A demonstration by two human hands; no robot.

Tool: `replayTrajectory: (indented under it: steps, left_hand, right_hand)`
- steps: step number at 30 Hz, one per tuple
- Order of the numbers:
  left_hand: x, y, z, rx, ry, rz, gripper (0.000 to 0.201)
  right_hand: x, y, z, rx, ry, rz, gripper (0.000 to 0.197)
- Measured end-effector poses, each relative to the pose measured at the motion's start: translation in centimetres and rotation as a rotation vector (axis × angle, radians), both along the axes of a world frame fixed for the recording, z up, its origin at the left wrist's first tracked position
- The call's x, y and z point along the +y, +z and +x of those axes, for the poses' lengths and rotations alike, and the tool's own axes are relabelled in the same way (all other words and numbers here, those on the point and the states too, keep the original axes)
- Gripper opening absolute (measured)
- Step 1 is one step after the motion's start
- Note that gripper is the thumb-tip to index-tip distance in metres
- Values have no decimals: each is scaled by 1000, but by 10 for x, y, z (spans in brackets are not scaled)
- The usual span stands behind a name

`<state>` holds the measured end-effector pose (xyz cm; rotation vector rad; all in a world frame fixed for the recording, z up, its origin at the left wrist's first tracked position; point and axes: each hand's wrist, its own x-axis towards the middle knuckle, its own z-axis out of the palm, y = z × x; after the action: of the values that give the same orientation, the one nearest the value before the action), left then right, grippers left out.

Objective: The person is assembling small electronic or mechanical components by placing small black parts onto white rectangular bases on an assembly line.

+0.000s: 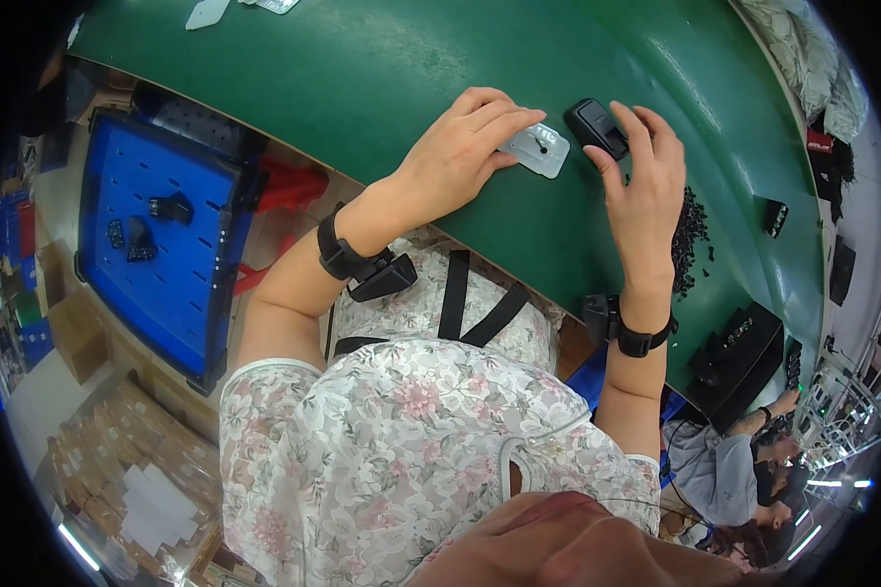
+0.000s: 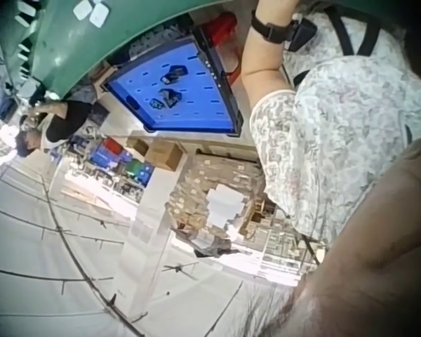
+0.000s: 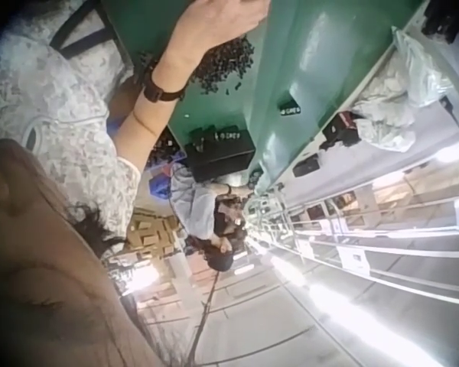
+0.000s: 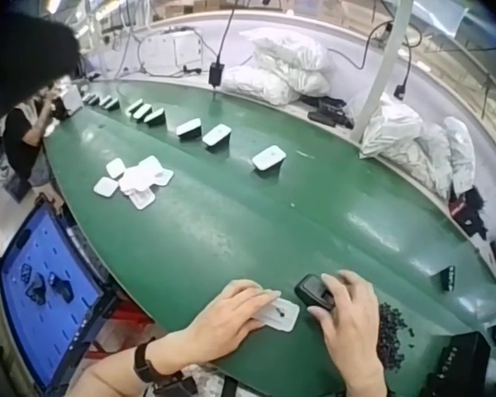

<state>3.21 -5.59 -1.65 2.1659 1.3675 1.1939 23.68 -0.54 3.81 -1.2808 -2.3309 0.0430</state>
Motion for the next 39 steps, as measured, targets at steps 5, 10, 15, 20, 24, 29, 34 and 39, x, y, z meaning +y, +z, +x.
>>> replayTrajectory:
  steps: [5,10,15,20,24,29,34,39]
  left_hand:
    - [0,0,0,2,8,-5,54]
    - [0,0,2,-16,5,8,54]
    - [-2,-2,2,-16,20,6,53]
    - [0,-1,2,-24,12,-4,53]
    - [0,-1,2,-33,16,-1,53]
    - [0,-2,1,-41,11,10,54]
    - [-1,-1,1,-45,14,-4,53]
    - [0,0,2,-16,22,17,54]
  right_hand:
    - [-10,0,-12,-18,214,68,15]
    - [-5,-13,-17,-59,301,58,13]
    - [-3,-16,-19,-93,309,52,11]
    - [-4,-14,-19,-119,298,59,11]
    - [-7,-9,-18,-147,302,36,15]
    - [-8,6,-8,-88,158,110,22]
    - [-3,3,-2,-52,121,126,20]
    - [-8,0,-18,-54,252,83,12]
